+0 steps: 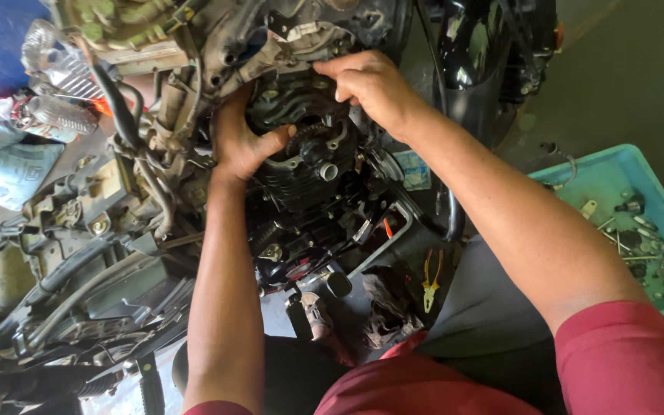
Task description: The person sits on the floor beside a motorcycle with the engine partially disassembled. They apply sealant from a tube onto engine parts, use pliers, wipe components with a cloth, then lift the cylinder head cover and fit it onto the engine, pressing it into place.
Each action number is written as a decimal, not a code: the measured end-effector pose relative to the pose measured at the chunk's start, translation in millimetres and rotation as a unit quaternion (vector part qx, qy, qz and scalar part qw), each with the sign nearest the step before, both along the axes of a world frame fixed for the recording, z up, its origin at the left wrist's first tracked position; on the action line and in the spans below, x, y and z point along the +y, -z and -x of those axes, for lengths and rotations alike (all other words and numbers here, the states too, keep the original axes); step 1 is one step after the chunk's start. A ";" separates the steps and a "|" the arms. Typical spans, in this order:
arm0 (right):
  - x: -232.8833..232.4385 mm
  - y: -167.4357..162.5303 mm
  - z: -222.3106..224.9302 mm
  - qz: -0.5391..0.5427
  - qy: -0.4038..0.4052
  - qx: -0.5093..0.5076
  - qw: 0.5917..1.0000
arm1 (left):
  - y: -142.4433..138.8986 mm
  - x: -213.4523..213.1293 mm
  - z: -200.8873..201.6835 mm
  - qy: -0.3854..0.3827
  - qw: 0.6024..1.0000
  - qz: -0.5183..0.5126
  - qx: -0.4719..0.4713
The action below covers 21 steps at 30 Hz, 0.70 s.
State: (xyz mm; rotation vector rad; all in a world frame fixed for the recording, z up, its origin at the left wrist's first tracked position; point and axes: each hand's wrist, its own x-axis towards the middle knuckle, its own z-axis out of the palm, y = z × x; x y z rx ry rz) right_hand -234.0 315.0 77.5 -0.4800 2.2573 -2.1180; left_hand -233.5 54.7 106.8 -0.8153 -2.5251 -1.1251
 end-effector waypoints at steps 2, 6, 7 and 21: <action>-0.3 -0.4 -1.4 0.025 0.006 0.002 1.000 | 2.1 0.0 0.8 -0.007 1.000 0.011 0.006; -1.0 -7.4 -5.5 0.063 0.004 0.010 0.998 | -1.7 -1.6 0.3 0.005 1.000 -0.003 -0.021; -0.3 -9.7 -6.2 0.067 0.002 0.008 0.998 | -2.8 -2.1 -0.5 0.004 1.000 0.002 -0.019; 1.0 -8.7 -14.2 0.031 -0.014 0.036 0.999 | -7.1 -7.1 2.4 0.045 0.994 -0.044 -0.092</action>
